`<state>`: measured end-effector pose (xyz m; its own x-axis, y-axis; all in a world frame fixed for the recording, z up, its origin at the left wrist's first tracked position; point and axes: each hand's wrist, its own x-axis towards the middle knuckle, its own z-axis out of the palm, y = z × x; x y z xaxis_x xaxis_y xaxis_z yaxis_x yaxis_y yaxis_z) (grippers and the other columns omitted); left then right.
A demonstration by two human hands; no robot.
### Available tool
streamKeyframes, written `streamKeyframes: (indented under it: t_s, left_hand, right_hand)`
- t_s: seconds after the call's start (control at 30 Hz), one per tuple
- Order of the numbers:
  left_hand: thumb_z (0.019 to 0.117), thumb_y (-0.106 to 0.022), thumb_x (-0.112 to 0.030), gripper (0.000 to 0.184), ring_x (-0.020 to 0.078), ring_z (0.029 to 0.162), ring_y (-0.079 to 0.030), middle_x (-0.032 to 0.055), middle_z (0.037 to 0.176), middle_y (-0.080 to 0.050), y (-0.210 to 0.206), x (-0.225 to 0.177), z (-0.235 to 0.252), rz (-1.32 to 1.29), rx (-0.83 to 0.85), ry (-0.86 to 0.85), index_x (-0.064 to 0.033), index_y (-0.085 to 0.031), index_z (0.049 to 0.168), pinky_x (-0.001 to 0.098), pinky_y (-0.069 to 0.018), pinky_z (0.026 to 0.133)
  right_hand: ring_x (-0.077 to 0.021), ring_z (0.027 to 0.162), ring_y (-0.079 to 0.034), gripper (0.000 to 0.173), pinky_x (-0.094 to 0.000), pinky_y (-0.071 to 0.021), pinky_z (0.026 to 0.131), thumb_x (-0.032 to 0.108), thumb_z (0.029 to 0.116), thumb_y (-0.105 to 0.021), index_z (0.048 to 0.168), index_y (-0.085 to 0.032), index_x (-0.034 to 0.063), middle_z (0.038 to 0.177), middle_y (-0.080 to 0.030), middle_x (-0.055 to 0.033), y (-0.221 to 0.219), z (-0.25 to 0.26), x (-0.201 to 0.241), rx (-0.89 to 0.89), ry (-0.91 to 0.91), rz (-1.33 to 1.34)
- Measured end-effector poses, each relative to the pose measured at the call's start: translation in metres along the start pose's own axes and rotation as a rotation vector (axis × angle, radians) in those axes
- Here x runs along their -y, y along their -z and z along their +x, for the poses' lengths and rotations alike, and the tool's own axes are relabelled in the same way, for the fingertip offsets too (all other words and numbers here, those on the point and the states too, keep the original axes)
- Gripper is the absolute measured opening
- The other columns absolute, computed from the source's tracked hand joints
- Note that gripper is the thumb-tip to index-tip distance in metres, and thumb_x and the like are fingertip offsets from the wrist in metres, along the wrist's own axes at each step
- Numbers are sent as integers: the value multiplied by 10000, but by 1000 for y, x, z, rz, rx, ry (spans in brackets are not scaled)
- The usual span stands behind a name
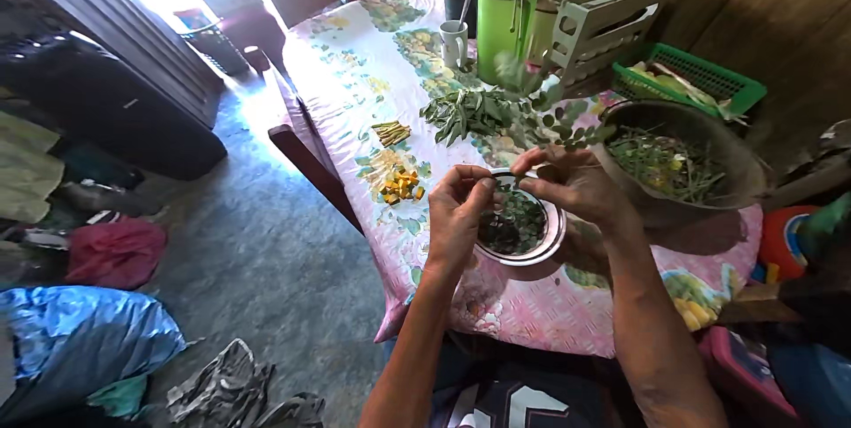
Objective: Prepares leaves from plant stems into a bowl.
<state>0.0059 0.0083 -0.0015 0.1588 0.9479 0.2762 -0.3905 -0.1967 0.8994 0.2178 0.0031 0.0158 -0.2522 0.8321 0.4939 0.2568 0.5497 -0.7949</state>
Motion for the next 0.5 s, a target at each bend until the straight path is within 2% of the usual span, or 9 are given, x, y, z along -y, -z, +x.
streamKeyframes:
  t_s: [0.03, 0.07, 0.13, 0.2, 0.23, 0.27, 0.37, 0.4, 0.5]
  left_hand:
    - [994, -601, -15, 122, 164, 738, -680, 89, 911, -670, 0, 0, 0, -3, -2, -3, -42, -641, 1106, 323, -616, 711]
    - [991, -607, -16, 125, 167, 741, -680, 91, 914, -667, -1, 0, 0, -5, -5, -5, -43, -638, 1109, 325, -616, 711]
    - [984, -622, -21, 128, 163, 745, -676, 90, 929, -665, -5, 0, 0, -1, -19, -11, -48, -638, 1108, 315, -612, 702]
    - [984, -624, -29, 124, 152, 751, -668, 89, 957, -668, -7, 0, -1, 23, -16, -24, -50, -641, 1105, 298, -603, 691]
    - [985, -617, -31, 125, 150, 745, -669, 91, 963, -677, -7, 0, -1, 33, -12, -30, -48, -643, 1106, 295, -599, 679]
    - [987, -616, -33, 120, 148, 733, -664, 86, 957, -675, -7, 0, -1, 41, -11, -34, -50, -643, 1103, 296, -599, 672]
    - [984, -624, -33, 123, 160, 743, -670, 74, 950, -659, -4, 0, -1, 58, -23, -44, -54, -629, 1105, 322, -613, 700]
    - [986, -618, -35, 122, 162, 747, -673, 75, 952, -658, -3, 0, -1, 63, -30, -47, -53, -628, 1106, 325, -615, 700]
    - [996, -599, -38, 148, 152, 736, -662, 81, 949, -668, -3, -1, -1, 74, -31, -51, -39, -647, 1136, 307, -602, 687]
  right_hand:
    - [-19, 481, -375, 242, -170, -325, 419, 85, 906, -718, 1148, -716, 105, 1080, -711, 23, -1, 0, 1, 1, -27, -8]
    - [-23, 458, -352, 272, -170, -312, 399, 81, 905, -729, 1175, -716, 113, 1092, -713, 28, -4, 0, 2, 3, -37, 8]
    - [-23, 461, -406, 306, -165, -359, 389, 46, 879, -741, 1180, -711, 96, 1089, -726, 10, -12, 3, 4, 4, -9, 74]
    - [-17, 523, -460, 260, -160, -399, 458, 45, 866, -760, 1123, -743, 82, 945, -715, 16, -23, 7, 5, -19, 13, 22]
    - [-6, 531, -434, 193, -156, -371, 485, 69, 873, -759, 1065, -753, 80, 787, -644, 37, -27, 8, 6, -52, 31, -56]
    - [2, 556, -445, 153, -151, -377, 515, 63, 877, -748, 1030, -747, 71, 735, -609, 41, -29, 7, 6, -70, 41, -98]
    - [-23, 779, -633, 267, -155, -553, 692, -32, 892, -685, 1149, -675, 40, 992, -689, -11, -15, 1, 5, -25, 37, -12]
    - [-28, 771, -631, 272, -158, -550, 676, -20, 903, -680, 1165, -661, 48, 1030, -691, -13, -10, 0, 4, -24, 28, 10]
    - [-34, 529, -457, 265, -172, -394, 456, 27, 889, -731, 1148, -708, 74, 1085, -721, -6, -7, -1, 7, -65, -20, 12]
